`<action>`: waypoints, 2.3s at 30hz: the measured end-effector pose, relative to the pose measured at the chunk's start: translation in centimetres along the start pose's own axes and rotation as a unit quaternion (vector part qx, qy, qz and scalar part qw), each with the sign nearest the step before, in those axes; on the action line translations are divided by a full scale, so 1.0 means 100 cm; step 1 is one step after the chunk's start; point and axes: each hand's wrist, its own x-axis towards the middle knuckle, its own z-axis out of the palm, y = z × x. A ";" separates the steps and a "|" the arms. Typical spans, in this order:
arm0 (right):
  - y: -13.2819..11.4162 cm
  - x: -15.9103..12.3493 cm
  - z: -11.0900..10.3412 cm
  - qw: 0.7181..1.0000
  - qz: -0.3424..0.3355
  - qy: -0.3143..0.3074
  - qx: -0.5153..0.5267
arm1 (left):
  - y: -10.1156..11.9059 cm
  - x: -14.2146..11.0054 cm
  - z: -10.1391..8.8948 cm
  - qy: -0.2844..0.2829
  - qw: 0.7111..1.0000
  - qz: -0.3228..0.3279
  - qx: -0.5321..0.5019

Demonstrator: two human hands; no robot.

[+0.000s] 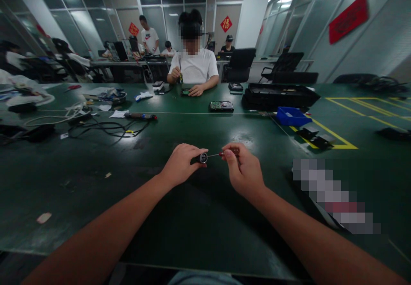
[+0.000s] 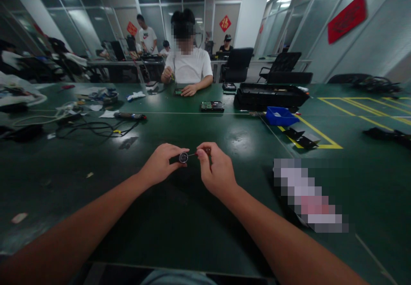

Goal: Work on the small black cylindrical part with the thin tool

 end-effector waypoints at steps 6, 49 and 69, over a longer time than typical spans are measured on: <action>-0.006 0.002 -0.003 0.993 -0.072 -0.072 -0.058 | -0.003 -0.001 0.004 -0.036 0.999 0.007 0.013; -0.001 0.003 -0.005 0.997 -0.021 -0.062 -0.052 | -0.001 0.000 0.006 -0.061 0.998 -0.008 0.015; -0.003 0.007 -0.006 0.990 0.005 -0.069 -0.126 | -0.003 -0.001 0.007 -0.056 0.998 -0.014 0.012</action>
